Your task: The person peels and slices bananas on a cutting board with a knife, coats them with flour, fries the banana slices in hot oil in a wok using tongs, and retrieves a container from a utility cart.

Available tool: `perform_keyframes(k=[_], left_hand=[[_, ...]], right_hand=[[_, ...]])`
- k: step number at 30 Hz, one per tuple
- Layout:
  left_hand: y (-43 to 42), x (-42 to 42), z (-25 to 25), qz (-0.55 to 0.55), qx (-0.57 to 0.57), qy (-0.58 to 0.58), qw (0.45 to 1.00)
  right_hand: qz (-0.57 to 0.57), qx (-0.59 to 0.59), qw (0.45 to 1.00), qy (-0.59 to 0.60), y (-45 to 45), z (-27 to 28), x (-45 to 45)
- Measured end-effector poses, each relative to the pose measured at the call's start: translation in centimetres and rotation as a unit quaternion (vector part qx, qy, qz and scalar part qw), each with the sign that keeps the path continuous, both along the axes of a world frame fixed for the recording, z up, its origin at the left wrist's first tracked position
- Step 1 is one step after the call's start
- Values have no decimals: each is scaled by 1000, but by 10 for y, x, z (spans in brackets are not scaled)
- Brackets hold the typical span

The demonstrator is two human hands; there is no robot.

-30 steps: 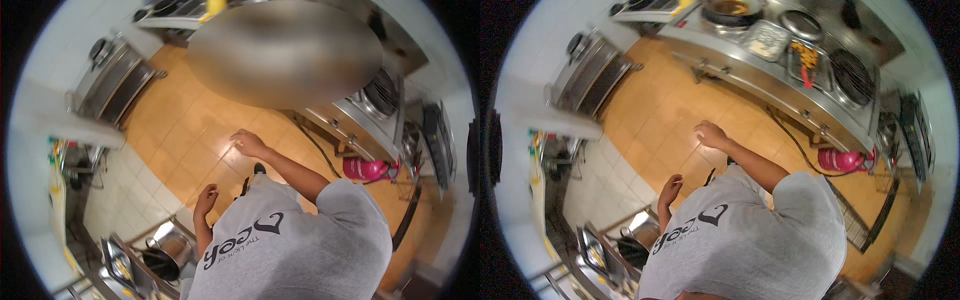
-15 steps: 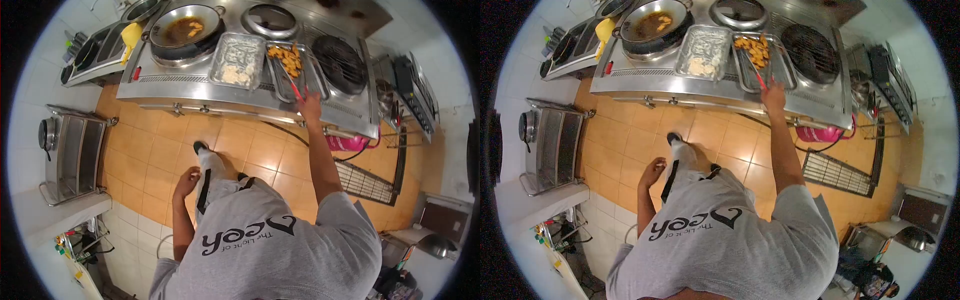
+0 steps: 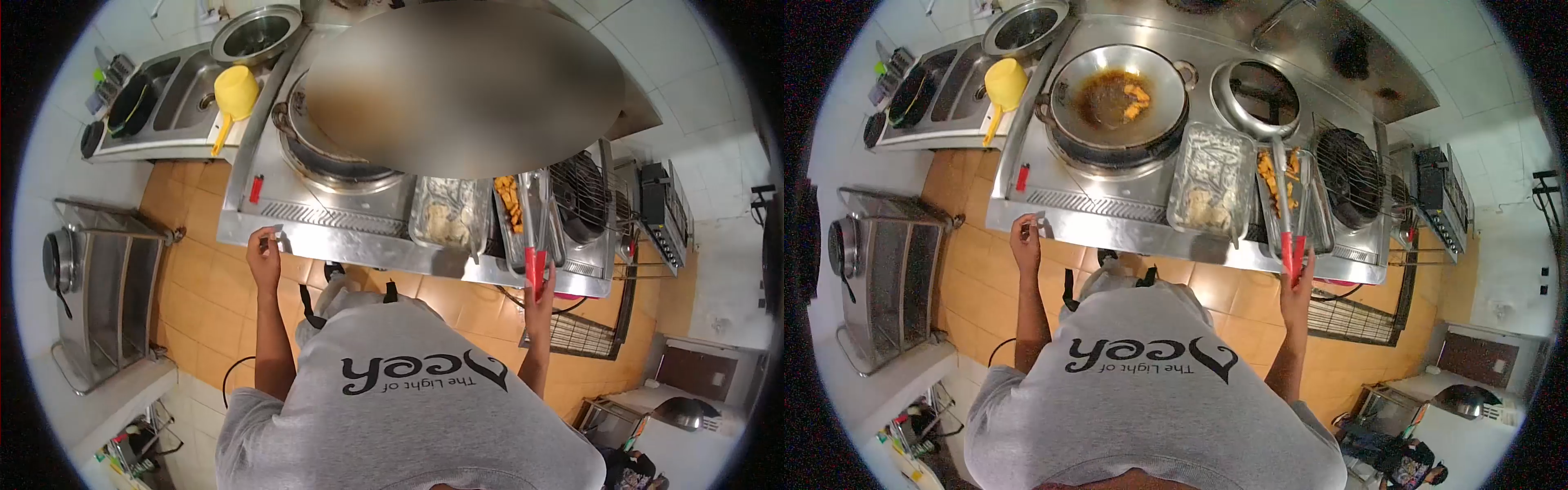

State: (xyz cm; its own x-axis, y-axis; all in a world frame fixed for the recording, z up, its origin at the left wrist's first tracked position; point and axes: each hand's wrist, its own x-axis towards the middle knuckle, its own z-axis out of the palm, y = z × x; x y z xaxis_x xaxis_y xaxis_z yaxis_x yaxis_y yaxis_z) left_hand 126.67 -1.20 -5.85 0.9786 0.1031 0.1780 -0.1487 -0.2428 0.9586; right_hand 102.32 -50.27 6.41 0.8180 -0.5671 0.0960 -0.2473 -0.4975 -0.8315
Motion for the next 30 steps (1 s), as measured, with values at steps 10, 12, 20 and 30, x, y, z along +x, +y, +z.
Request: perform_keyframes(k=[10,12,20,30], left_hand=[[-27,63,2,-97,82,-124,984],[-24,62,-11,-97,117,-125,980],[-24,62,-13,-120,93,-114,982],[-23,61,-8,-122,87,-55,987]], right_hand=[[133,-121,983,23,122,-8,261],[138,-270,953,27,111,-9,289],[122,-270,946,132,90,-4,315],[135,-178,968,114,95,-14,308]])
